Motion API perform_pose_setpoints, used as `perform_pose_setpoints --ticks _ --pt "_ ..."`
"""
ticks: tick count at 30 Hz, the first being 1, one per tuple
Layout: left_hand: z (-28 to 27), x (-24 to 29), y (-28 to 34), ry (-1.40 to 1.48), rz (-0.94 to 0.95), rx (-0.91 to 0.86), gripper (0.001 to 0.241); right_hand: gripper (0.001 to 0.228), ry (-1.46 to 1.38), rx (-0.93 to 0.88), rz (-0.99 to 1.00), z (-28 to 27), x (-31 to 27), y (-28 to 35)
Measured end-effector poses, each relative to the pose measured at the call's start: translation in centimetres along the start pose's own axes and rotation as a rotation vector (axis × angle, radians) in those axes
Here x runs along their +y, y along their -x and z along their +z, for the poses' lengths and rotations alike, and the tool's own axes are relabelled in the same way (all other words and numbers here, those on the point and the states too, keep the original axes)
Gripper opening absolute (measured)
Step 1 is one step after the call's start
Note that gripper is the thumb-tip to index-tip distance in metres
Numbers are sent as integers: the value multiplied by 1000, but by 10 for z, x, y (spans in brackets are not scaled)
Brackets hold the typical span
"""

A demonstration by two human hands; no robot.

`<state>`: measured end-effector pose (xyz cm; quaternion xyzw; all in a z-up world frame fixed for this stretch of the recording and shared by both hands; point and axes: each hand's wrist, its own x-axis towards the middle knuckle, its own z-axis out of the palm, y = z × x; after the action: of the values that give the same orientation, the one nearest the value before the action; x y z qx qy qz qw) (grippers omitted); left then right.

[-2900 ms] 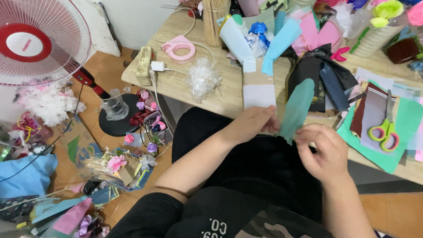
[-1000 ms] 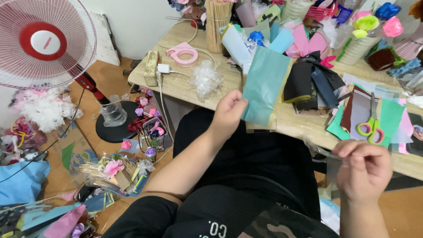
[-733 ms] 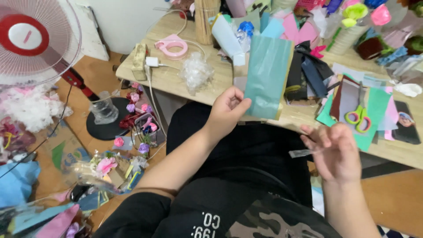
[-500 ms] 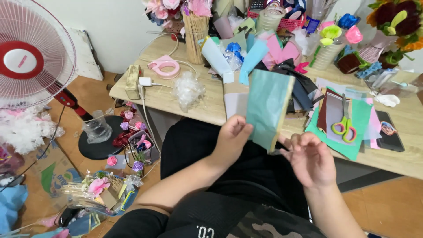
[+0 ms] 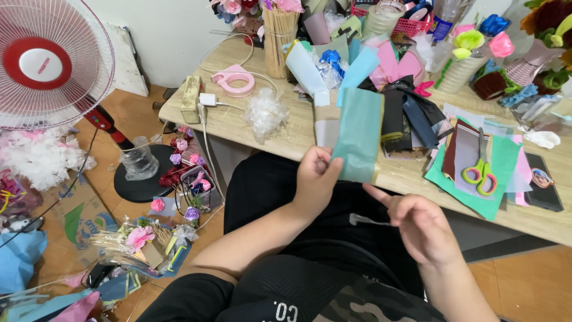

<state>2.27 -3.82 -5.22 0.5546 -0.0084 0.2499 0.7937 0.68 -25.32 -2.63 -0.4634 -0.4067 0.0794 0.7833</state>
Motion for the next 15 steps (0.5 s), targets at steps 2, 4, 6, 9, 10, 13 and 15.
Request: perform_pose_setpoints --ticks 2,4,6,9,10,13,15 --pt "0 -15 4 -14 14 -28 22 37 81 88 21 -36 28 12" --pt "-1 -24 4 -32 28 -58 23 33 158 179 41 -59 48 17" --pt "-2 -30 4 -21 21 -100 24 26 168 256 67 -69 58 19" --pt "0 -13 7 -54 -37 -106 25 26 78 271 70 -55 51 15" --pt "1 -12 6 -54 -41 -102 25 26 77 271 75 -50 50 13" --pt "-1 -8 10 -147 -96 -116 30 24 -19 308 136 -39 54 13" --pt "-1 -8 14 -239 -71 -184 19 22 17 374 222 -43 61 15"
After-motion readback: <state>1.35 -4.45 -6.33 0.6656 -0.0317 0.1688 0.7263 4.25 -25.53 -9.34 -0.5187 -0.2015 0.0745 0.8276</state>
